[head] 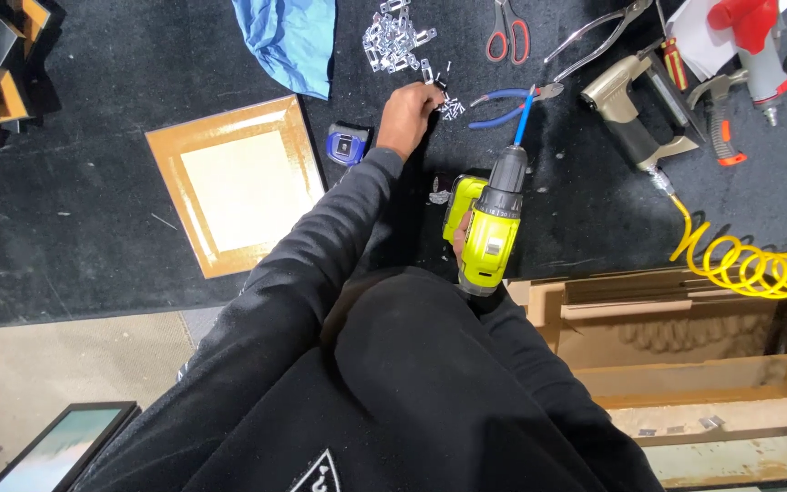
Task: Assembling picture frames by attaching backing and hardware using a power drill.
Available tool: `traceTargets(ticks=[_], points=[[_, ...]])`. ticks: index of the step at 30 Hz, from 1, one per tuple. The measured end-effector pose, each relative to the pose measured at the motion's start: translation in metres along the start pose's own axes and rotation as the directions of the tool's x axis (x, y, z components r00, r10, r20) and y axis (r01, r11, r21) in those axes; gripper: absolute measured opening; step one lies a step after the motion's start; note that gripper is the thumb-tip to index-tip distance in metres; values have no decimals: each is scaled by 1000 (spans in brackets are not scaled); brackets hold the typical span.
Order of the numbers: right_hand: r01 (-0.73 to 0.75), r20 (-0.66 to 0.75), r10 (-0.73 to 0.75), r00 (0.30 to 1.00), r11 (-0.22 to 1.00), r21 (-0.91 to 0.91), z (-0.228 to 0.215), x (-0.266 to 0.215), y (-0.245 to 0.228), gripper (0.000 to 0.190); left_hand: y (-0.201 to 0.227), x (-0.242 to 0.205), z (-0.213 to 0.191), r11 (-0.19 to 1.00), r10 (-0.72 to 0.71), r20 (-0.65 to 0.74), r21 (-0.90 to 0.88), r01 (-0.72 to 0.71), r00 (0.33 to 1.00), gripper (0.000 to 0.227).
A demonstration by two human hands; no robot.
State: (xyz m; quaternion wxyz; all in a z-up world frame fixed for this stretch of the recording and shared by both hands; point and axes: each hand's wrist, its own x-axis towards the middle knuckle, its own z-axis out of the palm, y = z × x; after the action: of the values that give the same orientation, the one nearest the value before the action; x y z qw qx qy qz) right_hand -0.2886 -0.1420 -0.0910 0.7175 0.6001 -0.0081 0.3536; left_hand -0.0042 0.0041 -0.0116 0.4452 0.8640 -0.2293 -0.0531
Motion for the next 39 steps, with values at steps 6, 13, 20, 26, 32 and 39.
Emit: traceTargets(ticks=[6,13,20,26,32,39], points=[[-27,62,21,998,996,88,8,30,30,51,10,-9,0,972,-233,36,-30,234,972,26],[-4,118,56,991,915,-403,30,35,28,77,21,-24,3,966,-208,105,179,188,972,7],[-199,404,166,900,979,42,30,18,27,66,9,-21,19,867,-20,114,496,-40,993,22],[-576,732,57,679,660,483,25,15,35,49,-7,-20,40,736,159,-40,671,-92,986,7],[-845,824,-254,507,43,533,24,19,48,34,-13,-30,22,958,-120,155,-240,155,981,3],[-821,648,-553,523,-532,209,37,31,58,21,53,-74,-40,255,-335,444,-806,533,831,13]])
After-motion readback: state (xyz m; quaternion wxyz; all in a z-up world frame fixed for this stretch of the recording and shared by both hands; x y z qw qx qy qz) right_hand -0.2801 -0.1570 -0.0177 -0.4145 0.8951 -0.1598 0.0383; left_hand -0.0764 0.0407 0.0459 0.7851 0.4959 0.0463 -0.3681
